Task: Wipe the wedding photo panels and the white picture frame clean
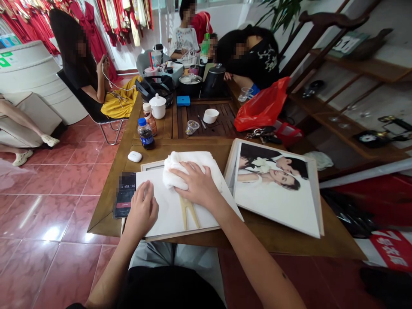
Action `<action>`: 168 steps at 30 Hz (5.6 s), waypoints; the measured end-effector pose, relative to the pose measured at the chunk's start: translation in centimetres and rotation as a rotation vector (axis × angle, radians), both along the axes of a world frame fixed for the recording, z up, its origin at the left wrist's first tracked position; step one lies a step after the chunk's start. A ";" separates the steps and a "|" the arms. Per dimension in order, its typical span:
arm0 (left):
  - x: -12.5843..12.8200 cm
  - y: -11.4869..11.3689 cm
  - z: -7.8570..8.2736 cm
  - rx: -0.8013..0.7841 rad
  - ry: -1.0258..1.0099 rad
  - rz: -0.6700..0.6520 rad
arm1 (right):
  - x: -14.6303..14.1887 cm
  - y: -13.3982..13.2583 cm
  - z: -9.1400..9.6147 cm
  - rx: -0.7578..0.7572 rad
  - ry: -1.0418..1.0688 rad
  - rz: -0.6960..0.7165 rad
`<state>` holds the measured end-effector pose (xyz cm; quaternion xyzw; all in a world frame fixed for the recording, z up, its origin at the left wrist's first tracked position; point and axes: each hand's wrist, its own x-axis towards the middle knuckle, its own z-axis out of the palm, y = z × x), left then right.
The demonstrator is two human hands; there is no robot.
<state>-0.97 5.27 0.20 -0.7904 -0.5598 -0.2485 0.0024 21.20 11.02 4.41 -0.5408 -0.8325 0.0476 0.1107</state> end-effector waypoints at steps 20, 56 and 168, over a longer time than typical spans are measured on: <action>0.2 0.0 0.1 0.001 -0.023 0.015 | 3.0 -11.3 -1.4 0.161 0.023 0.200; 0.1 0.0 0.3 -0.028 -0.006 0.008 | 6.4 -11.1 -2.3 0.197 -0.023 0.002; 0.0 -0.1 0.1 -0.033 -0.039 0.006 | 5.1 -6.5 -2.0 0.223 -0.034 -0.058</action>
